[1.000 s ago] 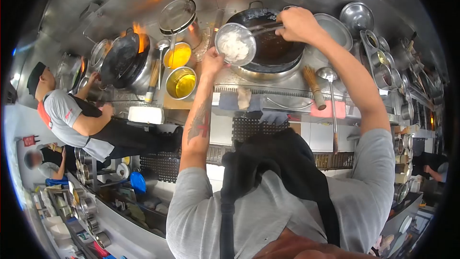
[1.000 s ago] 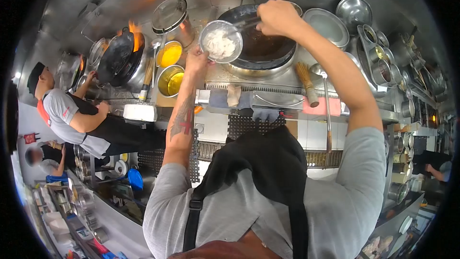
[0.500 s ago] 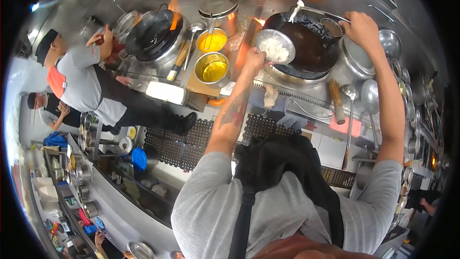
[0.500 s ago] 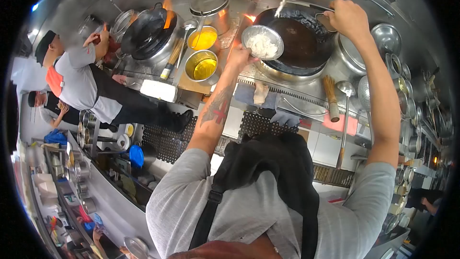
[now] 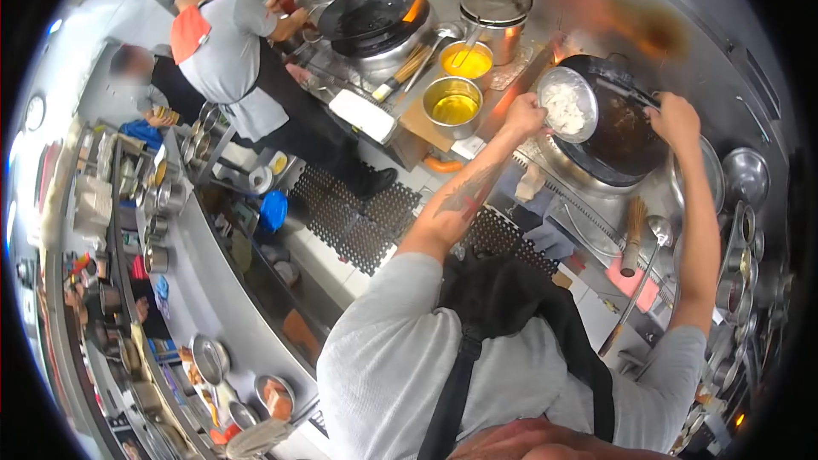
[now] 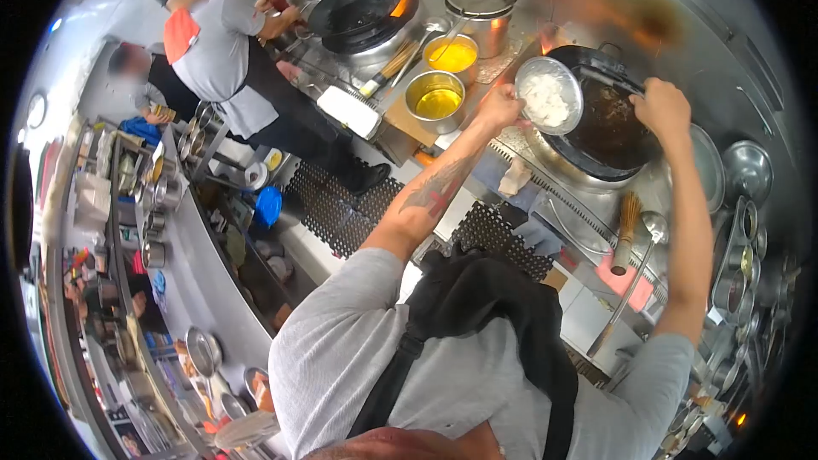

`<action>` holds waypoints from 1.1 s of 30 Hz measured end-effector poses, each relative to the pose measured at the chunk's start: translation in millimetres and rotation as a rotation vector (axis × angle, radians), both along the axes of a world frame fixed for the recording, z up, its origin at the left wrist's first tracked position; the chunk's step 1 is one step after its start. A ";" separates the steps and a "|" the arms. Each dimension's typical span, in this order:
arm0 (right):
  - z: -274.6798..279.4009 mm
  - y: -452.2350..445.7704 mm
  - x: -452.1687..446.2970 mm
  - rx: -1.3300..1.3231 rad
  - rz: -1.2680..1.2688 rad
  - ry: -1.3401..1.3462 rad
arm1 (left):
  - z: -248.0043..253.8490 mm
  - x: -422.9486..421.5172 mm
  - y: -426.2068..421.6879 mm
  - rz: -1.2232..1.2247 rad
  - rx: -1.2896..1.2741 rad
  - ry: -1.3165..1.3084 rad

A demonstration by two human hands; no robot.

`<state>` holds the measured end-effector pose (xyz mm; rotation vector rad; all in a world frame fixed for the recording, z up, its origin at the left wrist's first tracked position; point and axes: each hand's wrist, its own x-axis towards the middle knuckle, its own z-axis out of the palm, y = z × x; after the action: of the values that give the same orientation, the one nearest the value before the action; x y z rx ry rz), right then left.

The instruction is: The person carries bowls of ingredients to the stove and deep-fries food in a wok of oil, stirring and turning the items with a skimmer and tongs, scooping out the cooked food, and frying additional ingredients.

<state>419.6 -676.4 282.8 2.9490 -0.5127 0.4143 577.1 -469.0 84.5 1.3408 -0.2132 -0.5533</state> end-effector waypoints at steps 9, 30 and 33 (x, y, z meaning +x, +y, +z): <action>17.2 24.8 -21.3 -0.104 0.072 0.052 | 31.9 -24.4 -31.6 -0.011 -0.018 0.148; -10.8 29.0 -12.9 0.072 0.063 0.177 | 6.2 0.7 17.7 -0.156 0.080 -0.192; -23.6 34.7 -5.8 -0.082 0.141 0.155 | 5.8 12.1 -3.1 -0.259 0.073 -0.215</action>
<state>413.8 -641.6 259.2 2.9165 -0.2637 0.2124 589.2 -472.1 90.3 1.4541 -0.5524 -0.6379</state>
